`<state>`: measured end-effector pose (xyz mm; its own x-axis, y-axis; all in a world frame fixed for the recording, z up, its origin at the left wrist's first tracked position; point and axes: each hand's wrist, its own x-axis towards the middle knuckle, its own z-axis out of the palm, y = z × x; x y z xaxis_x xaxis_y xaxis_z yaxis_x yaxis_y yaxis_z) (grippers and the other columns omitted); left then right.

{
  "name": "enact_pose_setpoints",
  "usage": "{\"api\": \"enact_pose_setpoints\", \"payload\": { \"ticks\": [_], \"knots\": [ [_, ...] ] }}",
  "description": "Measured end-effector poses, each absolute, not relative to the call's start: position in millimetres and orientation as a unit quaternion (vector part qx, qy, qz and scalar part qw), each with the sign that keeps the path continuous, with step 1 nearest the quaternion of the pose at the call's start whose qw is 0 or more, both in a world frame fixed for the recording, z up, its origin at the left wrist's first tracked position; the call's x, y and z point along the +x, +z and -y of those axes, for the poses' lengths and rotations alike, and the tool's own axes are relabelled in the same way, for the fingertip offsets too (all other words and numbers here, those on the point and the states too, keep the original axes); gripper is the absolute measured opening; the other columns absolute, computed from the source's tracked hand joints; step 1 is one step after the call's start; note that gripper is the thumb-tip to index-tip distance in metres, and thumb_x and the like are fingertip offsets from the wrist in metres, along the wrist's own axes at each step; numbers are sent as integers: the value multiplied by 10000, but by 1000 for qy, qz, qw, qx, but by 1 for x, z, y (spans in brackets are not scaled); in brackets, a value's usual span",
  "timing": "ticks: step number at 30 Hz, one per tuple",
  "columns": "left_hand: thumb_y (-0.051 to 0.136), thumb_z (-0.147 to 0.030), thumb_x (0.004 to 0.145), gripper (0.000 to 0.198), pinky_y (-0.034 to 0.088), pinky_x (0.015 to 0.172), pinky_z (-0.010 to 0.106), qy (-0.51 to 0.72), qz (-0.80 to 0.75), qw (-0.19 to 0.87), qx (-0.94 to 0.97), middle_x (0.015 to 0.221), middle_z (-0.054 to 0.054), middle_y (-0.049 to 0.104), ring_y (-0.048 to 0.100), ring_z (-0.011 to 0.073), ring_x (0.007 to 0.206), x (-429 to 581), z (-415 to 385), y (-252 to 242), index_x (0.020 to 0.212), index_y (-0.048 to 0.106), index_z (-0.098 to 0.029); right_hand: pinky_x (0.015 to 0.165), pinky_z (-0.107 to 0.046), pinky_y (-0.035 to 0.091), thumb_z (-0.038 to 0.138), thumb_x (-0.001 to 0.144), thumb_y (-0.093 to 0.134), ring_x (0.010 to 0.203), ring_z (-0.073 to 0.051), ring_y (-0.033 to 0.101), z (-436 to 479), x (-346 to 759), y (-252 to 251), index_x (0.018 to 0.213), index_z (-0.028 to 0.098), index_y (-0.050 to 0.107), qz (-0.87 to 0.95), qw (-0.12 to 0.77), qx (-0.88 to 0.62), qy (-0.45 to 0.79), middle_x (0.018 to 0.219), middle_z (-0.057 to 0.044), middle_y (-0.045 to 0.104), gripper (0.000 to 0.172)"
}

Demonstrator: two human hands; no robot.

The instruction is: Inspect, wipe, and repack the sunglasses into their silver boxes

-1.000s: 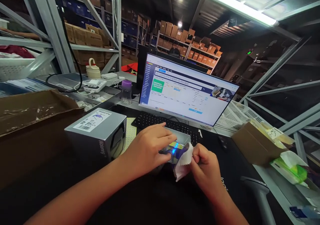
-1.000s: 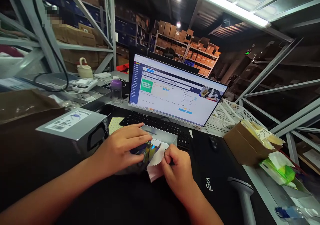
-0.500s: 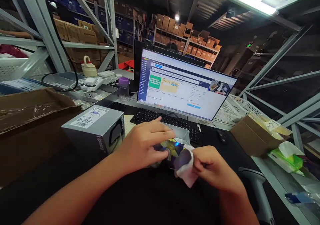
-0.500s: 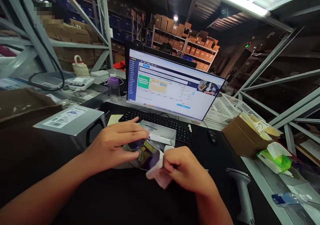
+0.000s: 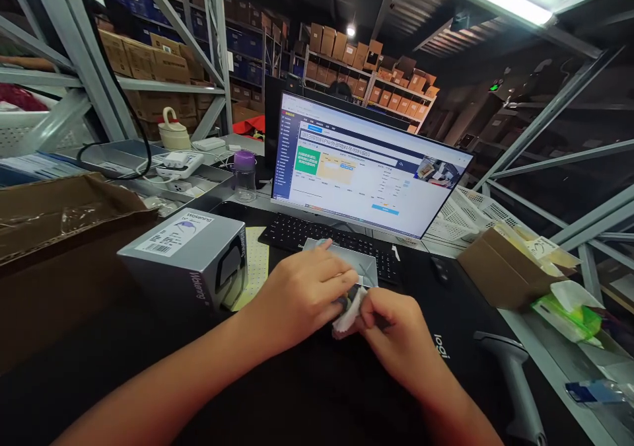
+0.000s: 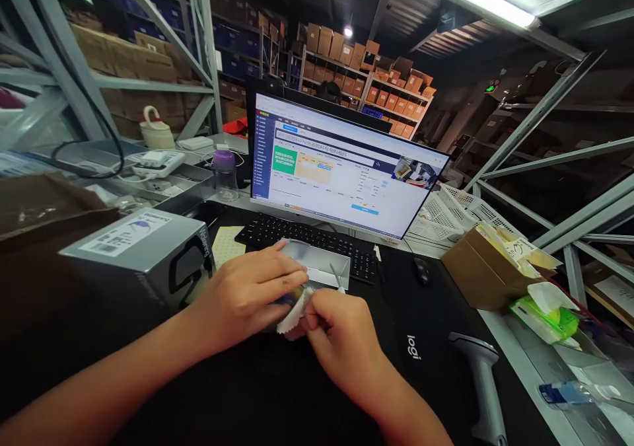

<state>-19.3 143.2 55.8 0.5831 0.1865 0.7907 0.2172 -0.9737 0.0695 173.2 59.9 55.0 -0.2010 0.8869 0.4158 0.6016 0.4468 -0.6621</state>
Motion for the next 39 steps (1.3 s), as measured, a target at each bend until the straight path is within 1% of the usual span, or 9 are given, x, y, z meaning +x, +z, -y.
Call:
{"api": "enact_pose_setpoints", "payload": {
  "ticks": [6,10,15,19,23,27,31,35,39],
  "knots": [
    [661,-56,769,314,455,1139,406,-479,125,-89,-864,1025,7,738,679,147,948,-33,-150,65,1054,691,-184,579,-187,393,86,842,620,586,-86,538,-67,219,64,675,205,541,769,412,-405,275,644,54,610,220],
    [643,-63,772,321,468,1127,409,-478,125,-96,-864,1011,9,736,672,152,930,-29,-150,61,1068,690,-176,568,-211,391,168,833,690,578,-105,540,-68,230,69,653,199,550,758,396,-421,301,624,38,618,230],
    [591,-65,847,203,412,1169,456,-430,110,-17,-896,950,37,723,663,150,865,-16,-142,53,1014,678,-140,497,-204,307,182,779,739,514,-82,422,-60,190,63,628,189,536,734,381,-526,198,569,59,533,253],
    [545,-57,900,156,377,1191,462,-425,88,31,-900,912,42,723,669,138,851,-11,-139,52,967,666,-130,502,-198,313,90,764,651,509,-82,444,-57,170,55,663,195,524,712,411,-559,108,572,68,540,193],
    [624,-52,819,277,359,1202,482,-434,102,-33,-895,1030,38,728,680,154,941,-24,-147,60,1070,671,-159,530,-203,354,213,821,732,559,-97,492,-61,192,62,681,197,546,738,382,-517,202,631,52,588,233],
    [638,-30,778,338,356,1203,496,-449,101,-98,-882,1030,28,726,677,143,941,-37,-153,68,1086,688,-160,627,-233,409,290,836,761,653,-127,549,-65,220,70,683,190,576,767,350,-453,290,693,17,630,260],
    [614,-21,766,357,349,1199,530,-447,96,-115,-882,1022,35,722,672,146,940,-39,-152,68,1089,690,-152,578,-216,399,340,760,847,624,-112,519,-65,220,69,677,178,585,688,411,-450,394,676,19,601,319],
    [592,-20,783,352,329,1204,549,-427,101,-96,-893,1029,32,713,662,150,942,-34,-148,64,1091,674,-169,552,-191,448,356,728,877,587,-99,560,-61,200,62,797,174,667,571,470,-458,494,695,7,640,286],
    [583,-32,822,311,318,1211,537,-404,90,-59,-908,1030,42,706,659,158,948,-29,-144,63,1094,654,-166,530,-213,485,422,832,784,566,-124,592,-54,182,54,974,190,728,551,515,-487,440,689,-13,659,278]
  ]
}}
